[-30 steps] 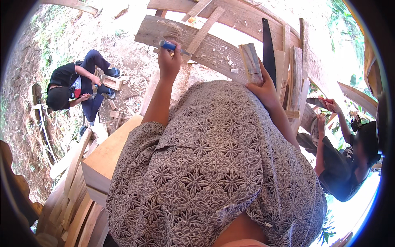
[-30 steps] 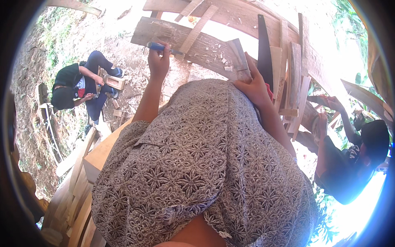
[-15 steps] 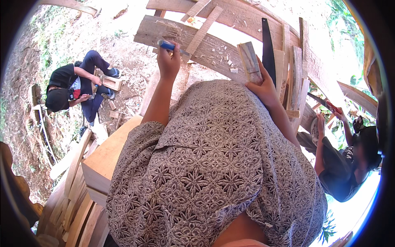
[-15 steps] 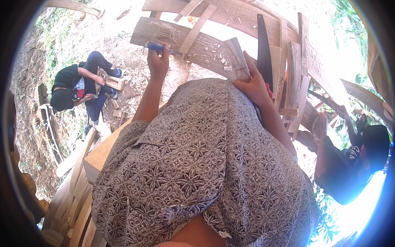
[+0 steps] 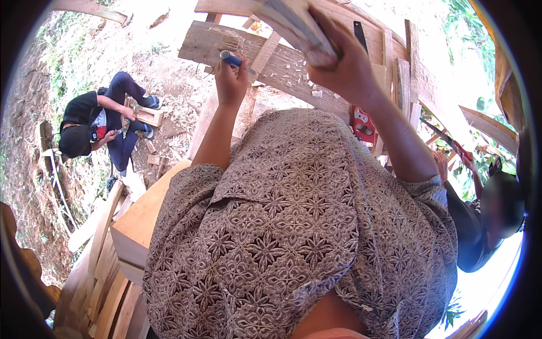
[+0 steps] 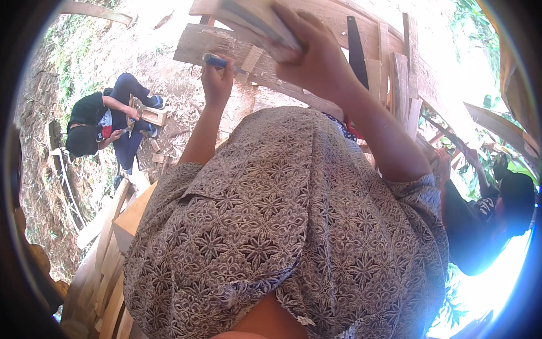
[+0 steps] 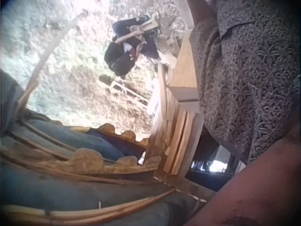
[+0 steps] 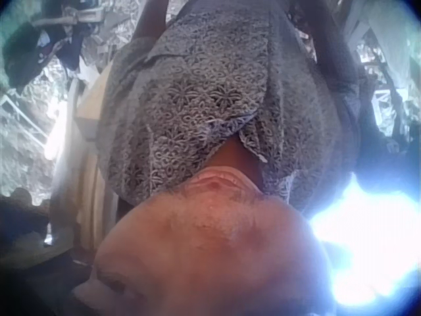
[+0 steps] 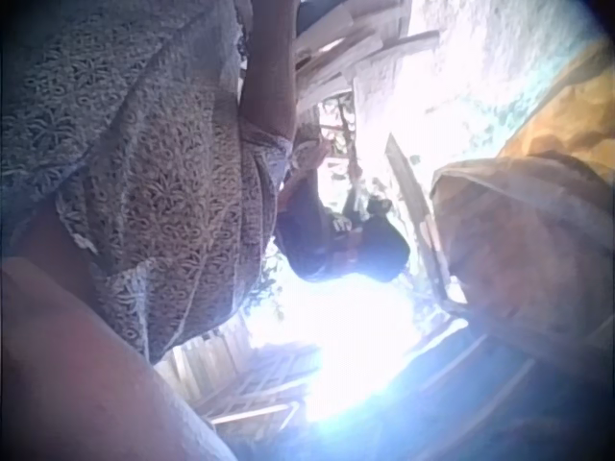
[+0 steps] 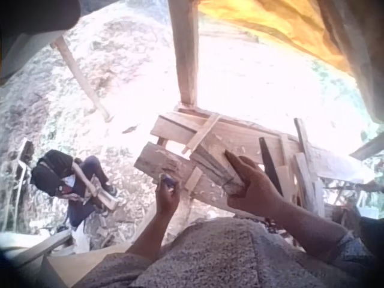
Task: The person carves a small wooden piece using a chisel and a red-handled tool, repeatedly marking and removing material. Another person works on wood nearby. The carved piece is held and inspected multiple times during the process.
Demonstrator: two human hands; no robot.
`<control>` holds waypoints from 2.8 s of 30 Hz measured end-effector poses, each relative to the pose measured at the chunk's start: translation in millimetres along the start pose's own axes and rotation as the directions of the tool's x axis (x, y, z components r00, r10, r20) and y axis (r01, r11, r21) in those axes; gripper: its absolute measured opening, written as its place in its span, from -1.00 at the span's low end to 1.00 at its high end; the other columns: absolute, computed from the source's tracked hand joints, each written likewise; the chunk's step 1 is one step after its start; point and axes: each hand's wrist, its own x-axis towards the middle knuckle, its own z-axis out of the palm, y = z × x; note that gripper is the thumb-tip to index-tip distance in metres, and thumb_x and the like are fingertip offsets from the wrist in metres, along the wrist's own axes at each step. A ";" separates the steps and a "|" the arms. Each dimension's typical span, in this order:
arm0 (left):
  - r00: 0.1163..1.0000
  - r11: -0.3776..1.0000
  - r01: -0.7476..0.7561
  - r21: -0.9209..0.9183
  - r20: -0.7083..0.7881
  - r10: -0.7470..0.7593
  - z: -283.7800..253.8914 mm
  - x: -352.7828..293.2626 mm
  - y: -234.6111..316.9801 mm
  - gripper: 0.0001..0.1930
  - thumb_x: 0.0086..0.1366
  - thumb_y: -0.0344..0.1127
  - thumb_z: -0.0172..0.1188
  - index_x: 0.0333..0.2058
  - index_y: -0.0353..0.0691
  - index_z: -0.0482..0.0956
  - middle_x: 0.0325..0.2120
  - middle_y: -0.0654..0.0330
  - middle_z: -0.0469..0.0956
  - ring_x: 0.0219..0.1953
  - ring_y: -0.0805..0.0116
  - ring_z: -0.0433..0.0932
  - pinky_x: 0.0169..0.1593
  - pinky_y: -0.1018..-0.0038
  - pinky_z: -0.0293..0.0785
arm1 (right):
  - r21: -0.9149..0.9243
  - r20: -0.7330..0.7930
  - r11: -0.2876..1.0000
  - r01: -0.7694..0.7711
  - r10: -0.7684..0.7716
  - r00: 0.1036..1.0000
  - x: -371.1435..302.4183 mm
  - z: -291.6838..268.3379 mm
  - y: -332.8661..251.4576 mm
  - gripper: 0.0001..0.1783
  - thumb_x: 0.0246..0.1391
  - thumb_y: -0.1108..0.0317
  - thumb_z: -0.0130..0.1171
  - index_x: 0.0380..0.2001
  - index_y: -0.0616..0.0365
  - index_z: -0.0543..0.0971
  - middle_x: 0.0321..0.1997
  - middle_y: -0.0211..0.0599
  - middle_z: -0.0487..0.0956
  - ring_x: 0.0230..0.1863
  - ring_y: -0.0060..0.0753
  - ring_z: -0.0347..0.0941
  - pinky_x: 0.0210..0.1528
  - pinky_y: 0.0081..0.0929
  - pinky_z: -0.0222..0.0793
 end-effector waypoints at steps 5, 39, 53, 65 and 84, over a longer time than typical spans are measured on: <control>1.000 1.000 -0.001 0.030 -0.031 0.002 2.1 -2.9 -5.0 -0.83 0.33 -0.39 0.30 -0.17 -0.28 0.53 -0.25 0.00 0.63 -0.16 -0.06 0.63 -0.06 0.15 0.54 | 0.144 -0.014 0.976 0.166 -0.165 0.986 56.2 19.1 -61.8 -0.02 -0.19 0.33 0.43 0.41 -0.10 0.35 0.17 0.00 0.47 0.19 -0.05 0.46 0.25 -0.17 0.43; 0.645 0.557 0.673 -0.486 0.018 -0.764 6.0 20.3 -67.7 -0.59 0.42 -0.39 0.17 0.06 -0.48 0.21 -0.07 -0.07 0.40 -0.08 0.15 0.60 -0.18 0.29 0.84 | 0.199 0.335 0.707 -0.678 0.601 0.725 -69.8 7.5 89.5 0.14 -0.10 0.51 0.42 0.56 -0.13 0.13 0.08 -0.28 0.55 -0.17 -0.58 0.48 -0.13 -0.52 0.51; 0.831 0.798 0.543 -0.262 0.028 -0.556 30.1 14.2 -33.8 -0.49 0.40 -0.24 0.27 0.11 -0.44 0.25 -0.13 -0.03 0.48 -0.35 0.26 0.67 -0.42 0.46 0.76 | 0.168 0.119 0.830 -0.532 0.519 0.847 -145.0 30.0 151.2 0.14 -0.14 0.43 0.44 0.54 0.05 0.13 0.09 -0.20 0.59 -0.16 -0.47 0.57 -0.11 -0.51 0.51; 0.839 0.748 0.512 -0.422 0.061 -0.540 40.7 -26.9 -46.5 -0.48 0.44 -0.31 0.16 0.19 -0.48 0.18 0.03 -0.11 0.41 -0.19 0.29 0.63 -0.37 0.49 0.75 | -0.689 0.324 0.685 -0.238 0.584 0.744 -35.8 121.5 146.0 0.14 -0.21 -0.01 0.37 0.51 -0.70 0.12 0.29 0.08 0.41 0.33 0.12 0.38 0.26 0.04 0.44; 0.590 0.751 0.611 0.249 0.489 -0.642 66.1 -53.8 -37.8 -0.60 0.28 -0.03 0.37 -0.27 -0.35 0.67 -0.56 0.19 0.61 -0.56 0.39 0.61 -0.54 0.39 0.56 | -0.607 0.012 0.650 -0.457 0.583 0.812 -102.9 85.6 182.3 0.04 -0.11 -0.17 0.47 0.47 -0.41 0.28 0.38 0.17 0.31 0.40 0.28 0.24 0.38 0.14 0.15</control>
